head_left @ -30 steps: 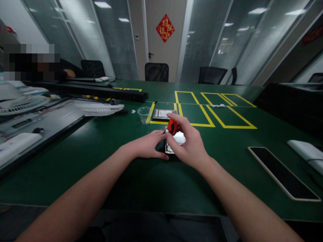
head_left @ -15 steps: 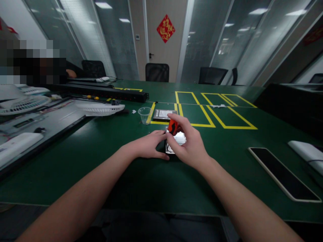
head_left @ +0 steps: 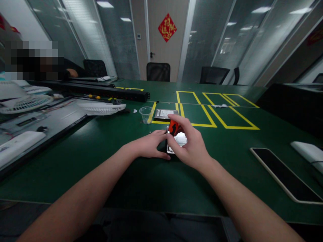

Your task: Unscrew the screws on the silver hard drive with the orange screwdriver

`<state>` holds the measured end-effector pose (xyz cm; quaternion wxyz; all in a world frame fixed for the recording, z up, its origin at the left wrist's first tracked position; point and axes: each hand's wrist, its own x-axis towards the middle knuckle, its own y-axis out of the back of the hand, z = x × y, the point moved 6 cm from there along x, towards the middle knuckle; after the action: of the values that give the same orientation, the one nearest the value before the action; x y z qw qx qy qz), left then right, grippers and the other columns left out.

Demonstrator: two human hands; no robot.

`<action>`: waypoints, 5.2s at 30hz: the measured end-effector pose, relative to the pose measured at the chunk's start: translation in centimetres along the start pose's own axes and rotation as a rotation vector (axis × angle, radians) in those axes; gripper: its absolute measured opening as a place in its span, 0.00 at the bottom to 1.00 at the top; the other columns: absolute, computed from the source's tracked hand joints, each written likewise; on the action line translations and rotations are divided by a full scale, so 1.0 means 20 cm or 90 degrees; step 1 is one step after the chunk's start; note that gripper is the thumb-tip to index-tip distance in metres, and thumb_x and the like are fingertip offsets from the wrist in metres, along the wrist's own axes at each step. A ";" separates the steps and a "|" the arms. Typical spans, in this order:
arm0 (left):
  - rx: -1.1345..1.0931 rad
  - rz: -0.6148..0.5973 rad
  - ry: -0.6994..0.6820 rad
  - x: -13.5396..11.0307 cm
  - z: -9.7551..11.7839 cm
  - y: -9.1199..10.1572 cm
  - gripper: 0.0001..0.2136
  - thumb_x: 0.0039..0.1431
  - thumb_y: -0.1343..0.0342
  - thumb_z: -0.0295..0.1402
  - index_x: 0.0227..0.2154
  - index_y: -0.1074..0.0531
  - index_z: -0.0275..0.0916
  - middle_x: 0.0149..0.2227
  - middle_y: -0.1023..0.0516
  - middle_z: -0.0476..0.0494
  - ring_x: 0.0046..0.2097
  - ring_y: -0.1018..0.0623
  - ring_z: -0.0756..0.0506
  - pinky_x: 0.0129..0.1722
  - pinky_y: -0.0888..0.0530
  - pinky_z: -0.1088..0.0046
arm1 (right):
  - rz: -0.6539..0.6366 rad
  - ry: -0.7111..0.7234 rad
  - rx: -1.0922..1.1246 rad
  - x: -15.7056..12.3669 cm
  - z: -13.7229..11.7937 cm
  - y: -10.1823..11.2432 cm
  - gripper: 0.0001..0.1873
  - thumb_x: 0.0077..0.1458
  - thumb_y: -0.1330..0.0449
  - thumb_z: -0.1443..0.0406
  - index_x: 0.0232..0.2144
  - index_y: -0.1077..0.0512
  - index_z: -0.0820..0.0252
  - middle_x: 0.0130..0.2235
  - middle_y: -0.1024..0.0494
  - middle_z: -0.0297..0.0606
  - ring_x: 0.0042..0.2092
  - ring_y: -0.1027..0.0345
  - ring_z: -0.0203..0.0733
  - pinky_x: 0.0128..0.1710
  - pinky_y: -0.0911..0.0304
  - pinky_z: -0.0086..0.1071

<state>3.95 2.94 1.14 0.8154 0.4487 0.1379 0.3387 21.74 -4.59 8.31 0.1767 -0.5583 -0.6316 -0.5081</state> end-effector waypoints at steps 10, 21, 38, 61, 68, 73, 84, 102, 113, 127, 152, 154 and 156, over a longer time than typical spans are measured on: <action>-0.003 -0.011 0.008 0.01 -0.01 0.00 0.45 0.63 0.14 0.58 0.77 0.18 0.46 0.78 0.17 0.29 0.82 0.21 0.17 0.84 0.23 0.34 | 0.002 -0.009 -0.003 0.00 0.01 0.00 0.32 0.81 0.33 0.68 0.81 0.23 0.47 0.71 0.10 0.48 0.64 0.08 0.58 0.68 0.10 0.56; 0.010 -0.015 0.002 0.00 0.00 0.00 0.42 0.64 0.15 0.58 0.76 0.18 0.47 0.75 0.15 0.31 0.80 0.19 0.17 0.83 0.21 0.36 | 0.016 -0.011 0.014 -0.01 0.03 0.00 0.34 0.77 0.33 0.69 0.80 0.24 0.47 0.70 0.10 0.48 0.61 0.09 0.56 0.66 0.10 0.54; 0.012 -0.011 0.018 0.00 -0.06 -0.02 0.50 0.64 0.13 0.60 0.83 0.22 0.45 0.87 0.24 0.24 0.89 0.27 0.17 0.89 0.29 0.32 | 0.024 0.003 -0.028 0.00 0.04 0.00 0.32 0.81 0.32 0.67 0.80 0.23 0.45 0.62 0.10 0.45 0.53 0.14 0.54 0.58 0.10 0.54; 0.007 -0.002 0.000 0.00 -0.05 -0.02 0.47 0.64 0.14 0.60 0.79 0.19 0.46 0.83 0.20 0.26 0.87 0.25 0.17 0.89 0.28 0.31 | 0.039 0.036 -0.019 0.01 0.02 0.01 0.29 0.81 0.32 0.67 0.78 0.22 0.46 0.57 0.11 0.43 0.49 0.16 0.52 0.54 0.11 0.50; 0.003 -0.015 0.010 0.00 -0.01 0.00 0.47 0.63 0.13 0.57 0.80 0.19 0.44 0.80 0.18 0.27 0.84 0.23 0.16 0.87 0.25 0.33 | 0.021 0.013 -0.011 0.00 0.01 0.00 0.34 0.78 0.34 0.69 0.80 0.25 0.45 0.64 0.11 0.47 0.54 0.13 0.55 0.60 0.11 0.55; 0.003 0.001 0.008 0.00 -0.04 -0.01 0.46 0.64 0.13 0.58 0.79 0.19 0.46 0.83 0.21 0.26 0.86 0.25 0.17 0.89 0.28 0.31 | 0.027 0.044 -0.029 0.01 0.00 0.01 0.31 0.80 0.33 0.68 0.79 0.24 0.46 0.62 0.10 0.45 0.54 0.14 0.54 0.60 0.11 0.54; -0.004 -0.009 0.014 0.01 -0.06 -0.03 0.47 0.63 0.13 0.57 0.79 0.18 0.46 0.86 0.22 0.26 0.87 0.26 0.16 0.90 0.30 0.30 | 0.043 0.071 -0.038 0.01 -0.01 0.00 0.31 0.81 0.33 0.70 0.79 0.25 0.46 0.62 0.10 0.44 0.53 0.14 0.52 0.57 0.11 0.50; 0.000 0.000 -0.003 0.01 -0.04 -0.02 0.43 0.63 0.13 0.56 0.76 0.16 0.47 0.81 0.18 0.28 0.84 0.22 0.18 0.86 0.25 0.34 | 0.029 0.065 -0.032 0.00 0.00 0.00 0.33 0.82 0.34 0.70 0.82 0.26 0.44 0.62 0.11 0.44 0.52 0.15 0.52 0.54 0.11 0.50; -0.014 0.018 -0.019 0.00 -0.05 -0.03 0.42 0.64 0.13 0.54 0.76 0.17 0.49 0.79 0.16 0.30 0.82 0.20 0.18 0.84 0.22 0.33 | 0.032 0.073 -0.016 0.00 -0.02 0.00 0.34 0.81 0.34 0.71 0.81 0.25 0.44 0.65 0.10 0.45 0.54 0.14 0.52 0.59 0.11 0.51; -0.004 -0.010 0.014 0.00 -0.03 -0.01 0.45 0.63 0.13 0.56 0.79 0.19 0.47 0.82 0.19 0.29 0.85 0.23 0.16 0.86 0.24 0.32 | 0.029 0.050 -0.031 0.00 0.00 0.00 0.31 0.82 0.35 0.69 0.80 0.25 0.46 0.62 0.10 0.44 0.54 0.13 0.52 0.57 0.12 0.50; 0.014 -0.015 0.002 0.00 -0.04 -0.02 0.48 0.65 0.14 0.59 0.82 0.21 0.46 0.85 0.22 0.27 0.88 0.27 0.16 0.88 0.26 0.33 | 0.029 0.015 -0.027 -0.01 0.03 0.00 0.31 0.82 0.33 0.67 0.81 0.25 0.47 0.66 0.10 0.47 0.56 0.11 0.55 0.58 0.09 0.50; 0.016 -0.014 0.001 0.00 -0.04 -0.02 0.47 0.66 0.14 0.60 0.82 0.20 0.47 0.85 0.21 0.27 0.88 0.27 0.16 0.88 0.26 0.33 | 0.034 0.019 -0.025 -0.01 0.02 0.00 0.31 0.82 0.33 0.67 0.81 0.25 0.47 0.65 0.10 0.46 0.53 0.12 0.53 0.57 0.09 0.50; 0.018 -0.011 -0.001 0.00 -0.04 -0.02 0.47 0.66 0.15 0.60 0.82 0.20 0.47 0.85 0.21 0.28 0.89 0.27 0.15 0.88 0.26 0.33 | 0.028 0.006 -0.034 -0.01 0.03 0.00 0.31 0.82 0.33 0.67 0.81 0.25 0.47 0.65 0.10 0.46 0.52 0.12 0.54 0.58 0.09 0.52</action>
<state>3.57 3.35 0.36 0.8121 0.4592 0.1458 0.3294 21.94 -4.17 7.95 0.1755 -0.5745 -0.6043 -0.5234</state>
